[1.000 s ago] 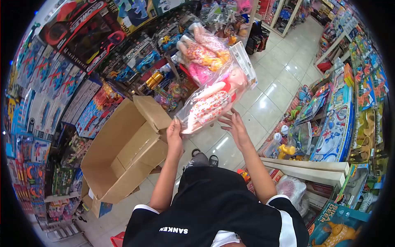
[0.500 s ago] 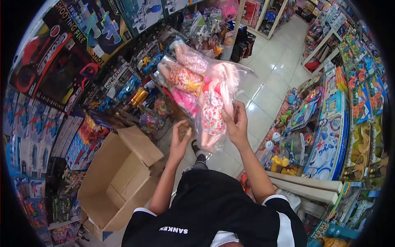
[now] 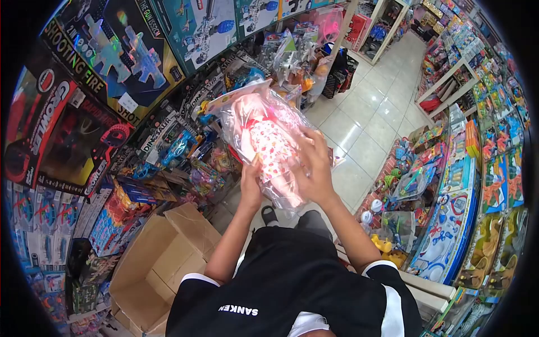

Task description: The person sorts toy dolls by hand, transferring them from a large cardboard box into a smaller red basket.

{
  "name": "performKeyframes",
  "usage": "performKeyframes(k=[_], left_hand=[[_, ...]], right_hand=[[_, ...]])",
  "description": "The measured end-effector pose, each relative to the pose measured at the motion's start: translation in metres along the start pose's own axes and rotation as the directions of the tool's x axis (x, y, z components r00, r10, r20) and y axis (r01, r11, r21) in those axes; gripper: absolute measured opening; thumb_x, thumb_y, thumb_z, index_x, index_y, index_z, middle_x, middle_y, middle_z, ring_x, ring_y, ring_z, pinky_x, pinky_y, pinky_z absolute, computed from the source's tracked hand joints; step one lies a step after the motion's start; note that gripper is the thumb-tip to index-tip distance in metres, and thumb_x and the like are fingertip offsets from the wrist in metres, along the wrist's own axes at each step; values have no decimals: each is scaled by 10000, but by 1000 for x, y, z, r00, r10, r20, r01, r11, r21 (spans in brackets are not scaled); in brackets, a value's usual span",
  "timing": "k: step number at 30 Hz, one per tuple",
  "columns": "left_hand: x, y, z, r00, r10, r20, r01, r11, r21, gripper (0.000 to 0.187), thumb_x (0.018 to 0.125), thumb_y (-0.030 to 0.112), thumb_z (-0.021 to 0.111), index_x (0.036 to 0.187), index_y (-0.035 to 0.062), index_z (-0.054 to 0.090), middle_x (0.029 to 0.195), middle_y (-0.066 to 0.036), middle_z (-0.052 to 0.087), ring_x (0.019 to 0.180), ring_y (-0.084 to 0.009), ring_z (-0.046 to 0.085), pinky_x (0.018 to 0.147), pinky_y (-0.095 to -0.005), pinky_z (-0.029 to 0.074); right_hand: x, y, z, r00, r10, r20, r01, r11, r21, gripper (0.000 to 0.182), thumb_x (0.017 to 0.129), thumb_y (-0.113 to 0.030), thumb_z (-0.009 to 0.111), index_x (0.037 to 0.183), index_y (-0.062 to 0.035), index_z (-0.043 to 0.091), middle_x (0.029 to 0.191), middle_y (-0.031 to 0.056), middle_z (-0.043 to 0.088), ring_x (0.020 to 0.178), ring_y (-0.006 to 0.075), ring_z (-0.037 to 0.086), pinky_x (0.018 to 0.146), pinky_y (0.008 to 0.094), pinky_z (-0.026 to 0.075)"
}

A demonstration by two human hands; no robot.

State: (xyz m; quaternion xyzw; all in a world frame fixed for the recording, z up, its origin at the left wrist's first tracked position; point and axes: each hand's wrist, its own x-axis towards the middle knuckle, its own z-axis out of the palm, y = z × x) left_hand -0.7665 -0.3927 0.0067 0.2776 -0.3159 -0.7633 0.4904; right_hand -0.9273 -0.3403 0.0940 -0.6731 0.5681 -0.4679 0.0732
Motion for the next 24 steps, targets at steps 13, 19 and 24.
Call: performKeyframes(k=[13, 19, 24], left_hand=[[70, -6, -3, 947, 315, 60, -213, 481, 851, 588, 921, 294, 624, 1364, -41, 431, 1428, -262, 393, 1346, -366, 372, 1119, -410, 267], [72, -27, 8, 935, 354, 11, -87, 199, 976, 718, 914, 377, 626, 1432, -27, 336, 1498, -284, 242, 1415, -431, 189, 1142, -510, 156], [71, -36, 17, 930, 356, -92, 4, 239, 971, 744, 920, 404, 601, 1456, -12, 296, 1508, -277, 214, 1425, -425, 166, 1146, -503, 130]], right_hand=[[89, 95, -29, 962, 57, 267, -88, 991, 106, 587, 764, -162, 739, 1303, -7, 567, 891, 85, 549, 774, 219, 529, 705, 314, 449], [98, 149, -12, 853, 7, 522, -47, 997, 63, 549, 732, -294, 811, 1140, 27, 633, 927, 134, 604, 817, 242, 582, 756, 334, 482], [105, 168, -1, 836, 74, 544, -216, 955, 203, 488, 704, -253, 848, 1041, 34, 642, 866, 117, 612, 763, 196, 564, 706, 318, 476]])
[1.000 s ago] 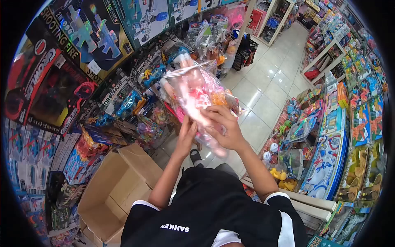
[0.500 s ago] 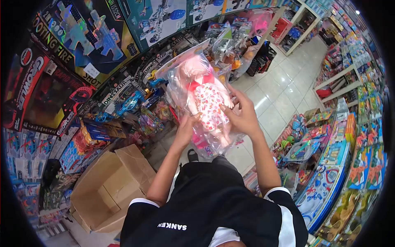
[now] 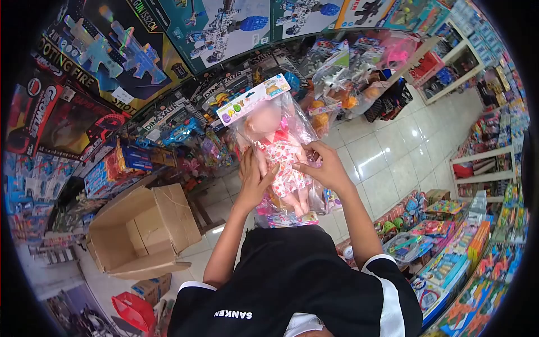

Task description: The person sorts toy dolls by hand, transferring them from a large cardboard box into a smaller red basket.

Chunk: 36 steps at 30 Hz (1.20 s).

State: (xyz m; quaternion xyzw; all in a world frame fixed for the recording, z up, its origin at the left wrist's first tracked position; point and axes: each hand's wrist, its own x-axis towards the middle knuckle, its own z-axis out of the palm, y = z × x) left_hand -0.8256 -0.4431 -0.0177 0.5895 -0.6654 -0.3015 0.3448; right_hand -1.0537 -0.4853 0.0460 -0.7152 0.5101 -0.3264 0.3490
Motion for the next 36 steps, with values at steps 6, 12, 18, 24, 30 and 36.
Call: performKeyframes(k=[6, 12, 18, 24, 30, 36], left_hand=[[-4, 8, 3, 996, -81, -21, 83, 994, 77, 756, 903, 403, 623, 1455, -6, 308, 1518, -253, 227, 1424, -400, 191, 1144, -488, 150], [-11, 16, 10, 982, -112, -152, 124, 989, 76, 714, 896, 367, 643, 1430, -9, 353, 1491, -210, 293, 1379, -367, 277, 1133, -438, 216], [-26, 5, 6, 953, -54, -300, 63, 998, 20, 523, 986, 296, 499, 1397, -12, 401, 1436, -164, 364, 1361, -308, 322, 1135, -402, 238], [-38, -92, 25, 870, -387, -305, 288, 902, -323, 558, 1035, 400, 350, 1418, -4, 386, 1437, -150, 385, 1363, -271, 346, 1137, -369, 234], [-29, -115, 50, 769, -620, 156, 515, 456, -726, 774, 1005, 601, 265, 1513, 18, 256, 1532, -86, 336, 1394, -199, 329, 1153, -322, 217], [-18, -105, 49, 776, -602, 188, 529, 458, -714, 793, 992, 631, 252, 1524, 43, 243, 1535, -81, 336, 1397, -201, 327, 1150, -325, 226]], right_hand=[[6, 17, -5, 996, 6, 85, -13, 997, 82, 480, 707, -255, 850, 1036, 28, 645, 852, 100, 609, 746, 180, 554, 690, 307, 469], [5, 39, -13, 988, -124, 93, 101, 970, 221, 411, 763, -243, 803, 1040, 22, 655, 846, 84, 604, 724, 170, 556, 678, 299, 461], [-8, 124, -4, 995, 101, 21, -100, 893, 438, 270, 883, -185, 677, 1069, 10, 662, 871, 63, 619, 764, 146, 561, 691, 291, 448], [-4, 230, 46, 884, 446, -138, -373, 852, 367, 325, 968, -282, 545, 1118, -10, 643, 953, 48, 644, 845, 130, 556, 759, 307, 453], [1, 229, 55, 807, 573, 140, -585, 745, 321, 464, 966, -363, 520, 1210, 23, 603, 1074, 182, 680, 995, 275, 637, 884, 355, 474], [-2, 276, 83, 792, 609, 35, -604, 774, 190, 426, 910, -344, 552, 1135, 11, 624, 1020, 236, 682, 994, 346, 650, 862, 395, 484]])
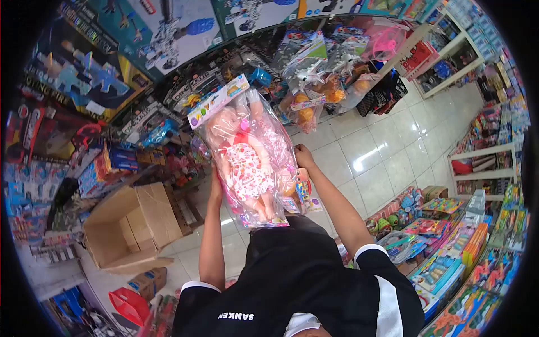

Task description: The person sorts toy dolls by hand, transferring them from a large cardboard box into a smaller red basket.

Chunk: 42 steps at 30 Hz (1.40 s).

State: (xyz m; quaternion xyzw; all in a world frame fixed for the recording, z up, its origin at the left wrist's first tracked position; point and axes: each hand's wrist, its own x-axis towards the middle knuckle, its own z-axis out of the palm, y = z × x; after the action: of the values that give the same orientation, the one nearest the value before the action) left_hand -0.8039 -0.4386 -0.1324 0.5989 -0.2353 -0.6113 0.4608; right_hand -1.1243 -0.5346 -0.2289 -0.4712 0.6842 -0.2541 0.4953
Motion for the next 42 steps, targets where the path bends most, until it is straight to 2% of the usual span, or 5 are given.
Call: performKeyframes(k=[6, 13, 17, 29, 42], left_hand=[[17, -20, 3, 999, 10, 35, -17, 979, 202, 730, 991, 579, 298, 1501, 56, 305, 1497, -100, 387, 1353, -216, 384, 1119, -337, 274], [38, -2, 97, 972, 85, 221, -203, 781, 591, 639, 975, 510, 362, 1364, 22, 504, 1351, -122, 548, 1225, -229, 514, 1043, -338, 363], [44, -17, 187, 904, 94, 418, -285, 860, 423, 733, 1001, 550, 334, 1362, -76, 459, 1372, -201, 516, 1263, -269, 491, 1043, -356, 367], [63, -130, 442, 789, -294, 540, -84, 818, 569, 611, 1023, 458, 286, 1327, -27, 501, 1257, -150, 596, 1140, -226, 570, 1008, -341, 414], [115, -274, 671, 515, -452, 728, -364, 654, 663, 584, 1032, 393, 259, 1322, -57, 491, 1324, -196, 552, 1198, -248, 534, 1032, -364, 393]], right_hand=[[-25, 13, -17, 979, 46, -198, -29, 996, 87, 346, 900, -307, 542, 1025, 7, 617, 1006, 266, 666, 989, 391, 639, 856, 422, 479], [-47, 84, -91, 948, 107, -300, -21, 960, 278, 354, 901, -323, 568, 1012, 10, 614, 945, 224, 677, 880, 286, 650, 783, 377, 492], [-51, 150, -144, 909, 162, -384, 8, 915, 404, 370, 901, -336, 575, 1025, 11, 607, 944, 216, 677, 852, 264, 640, 770, 371, 491], [-106, 283, -340, 711, 460, -532, -212, 862, 461, 355, 908, -303, 542, 1070, 9, 593, 1031, 256, 662, 988, 375, 639, 843, 415, 486], [-138, 391, -465, 498, 664, -557, -308, 737, 602, 371, 901, -314, 578, 1047, 26, 608, 1024, 250, 669, 983, 356, 648, 834, 409, 493]])
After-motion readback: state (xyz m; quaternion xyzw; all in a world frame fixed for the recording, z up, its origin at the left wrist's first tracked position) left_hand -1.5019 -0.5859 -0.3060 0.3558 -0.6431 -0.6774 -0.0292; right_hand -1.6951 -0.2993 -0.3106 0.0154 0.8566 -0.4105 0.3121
